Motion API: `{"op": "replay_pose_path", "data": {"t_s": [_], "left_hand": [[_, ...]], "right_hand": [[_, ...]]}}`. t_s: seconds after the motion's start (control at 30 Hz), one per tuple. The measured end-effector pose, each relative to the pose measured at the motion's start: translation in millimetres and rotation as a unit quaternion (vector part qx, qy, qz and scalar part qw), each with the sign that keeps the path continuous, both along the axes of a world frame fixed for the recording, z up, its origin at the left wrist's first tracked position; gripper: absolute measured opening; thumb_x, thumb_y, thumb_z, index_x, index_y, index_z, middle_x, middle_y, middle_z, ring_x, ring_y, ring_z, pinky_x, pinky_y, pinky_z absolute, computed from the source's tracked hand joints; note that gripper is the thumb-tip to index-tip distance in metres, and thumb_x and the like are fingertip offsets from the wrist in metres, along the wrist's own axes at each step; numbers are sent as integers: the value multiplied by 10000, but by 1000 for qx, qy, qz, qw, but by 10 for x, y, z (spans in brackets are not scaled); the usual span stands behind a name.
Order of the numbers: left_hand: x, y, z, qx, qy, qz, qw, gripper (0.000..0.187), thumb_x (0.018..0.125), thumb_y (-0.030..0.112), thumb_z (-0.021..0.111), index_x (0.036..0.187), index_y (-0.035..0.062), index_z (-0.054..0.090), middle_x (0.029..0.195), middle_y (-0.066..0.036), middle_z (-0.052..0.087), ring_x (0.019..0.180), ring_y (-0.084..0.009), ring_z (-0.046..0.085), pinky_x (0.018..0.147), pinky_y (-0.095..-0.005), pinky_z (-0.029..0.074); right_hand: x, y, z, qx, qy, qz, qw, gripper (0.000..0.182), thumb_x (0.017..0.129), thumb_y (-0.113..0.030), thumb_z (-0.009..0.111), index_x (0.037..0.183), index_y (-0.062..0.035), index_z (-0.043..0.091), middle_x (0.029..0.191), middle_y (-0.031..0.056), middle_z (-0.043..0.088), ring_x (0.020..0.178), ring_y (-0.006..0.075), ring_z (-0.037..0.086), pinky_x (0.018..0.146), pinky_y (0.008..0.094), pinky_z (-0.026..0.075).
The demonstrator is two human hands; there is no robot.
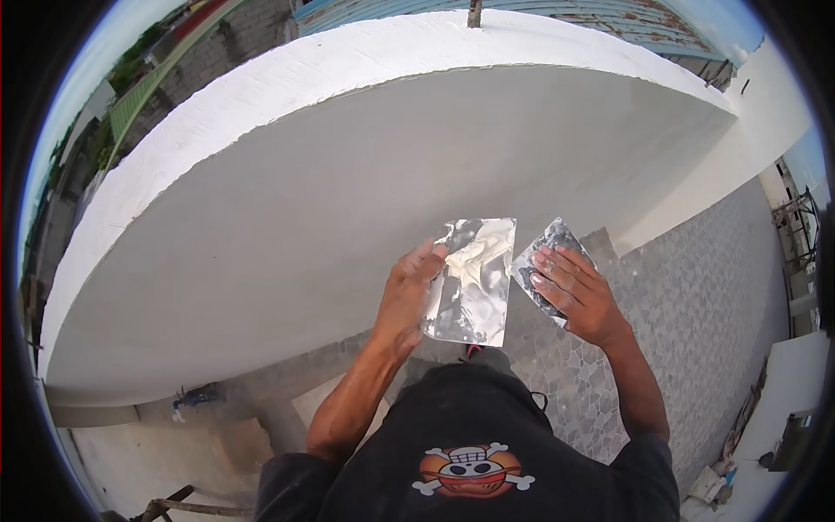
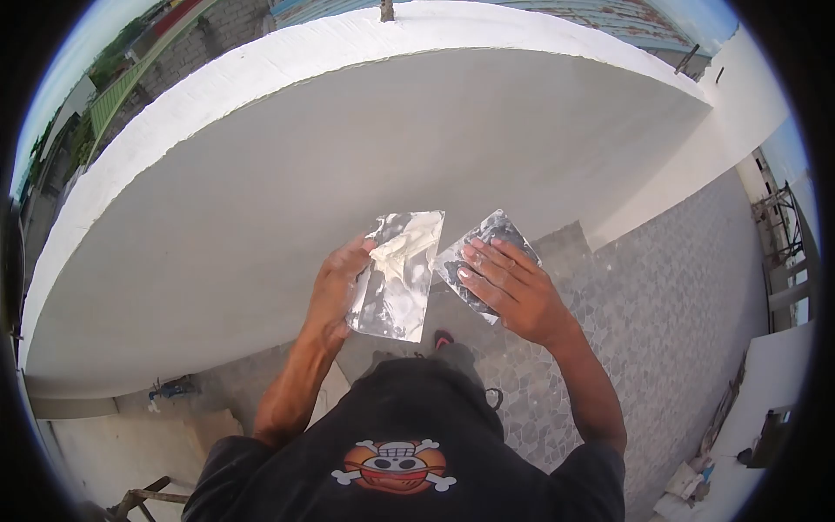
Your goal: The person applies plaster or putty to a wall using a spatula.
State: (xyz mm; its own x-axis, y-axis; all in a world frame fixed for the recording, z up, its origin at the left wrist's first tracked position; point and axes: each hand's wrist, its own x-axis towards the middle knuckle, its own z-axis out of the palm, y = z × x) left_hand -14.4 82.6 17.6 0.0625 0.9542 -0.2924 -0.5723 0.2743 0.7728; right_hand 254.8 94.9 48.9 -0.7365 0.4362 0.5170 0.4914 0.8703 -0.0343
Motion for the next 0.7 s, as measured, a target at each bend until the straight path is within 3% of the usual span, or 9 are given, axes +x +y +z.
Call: {"op": "replay_pose_path", "data": {"t_s": [0.07,0.17,0.4,0.5,0.6,0.7], "left_hand": [[-50,-6,69,41,-20,-30,999,394,1012,195,529,1300,-72,494,1141,-136,646,961,-136,654,819,-263,538],[-130,24,157,62,-4,-57,996,359,1009,186,520,1263,-68,534,1083,-119,665,902,-124,663,773,-252,542],[-65,51,200,78,47,-46,995,348,1012,176,501,1264,-61,539,987,-66,658,784,-88,618,679,-236,510],[-66,12,93,194,201,46,959,348,1025,178,484,1271,-63,531,909,-29,617,728,-67,531,623,-228,433],[76,-124,169,248,328,202,889,335,1031,169,466,1261,-67,527,846,-26,573,715,-67,462,602,-228,370],[158,-236,150,246,385,233,858,343,1020,173,484,1254,-77,507,971,-70,522,727,-94,460,601,-255,381]], "right_hand": [[146,-7,73,-15,-51,-47,997,406,759,79,632,1142,-57,637,1254,138,649,1215,307,596,1030,477,461],[234,-28,318,-80,15,-63,995,418,739,93,647,1131,-52,647,1258,134,648,1224,295,589,1052,481,435],[-83,-30,932,-72,-96,10,993,427,731,101,634,1134,-38,649,1193,138,670,1153,291,622,964,460,492],[-121,-85,868,-100,-31,-26,994,379,771,82,626,1137,-14,641,1127,168,672,1010,311,666,873,426,520],[-233,-355,636,-243,103,-156,952,258,867,15,588,1122,26,627,962,179,673,817,289,673,735,386,522],[-358,-522,317,-426,218,-229,848,206,956,-81,527,1088,51,613,789,149,626,654,235,602,628,356,478]]}}
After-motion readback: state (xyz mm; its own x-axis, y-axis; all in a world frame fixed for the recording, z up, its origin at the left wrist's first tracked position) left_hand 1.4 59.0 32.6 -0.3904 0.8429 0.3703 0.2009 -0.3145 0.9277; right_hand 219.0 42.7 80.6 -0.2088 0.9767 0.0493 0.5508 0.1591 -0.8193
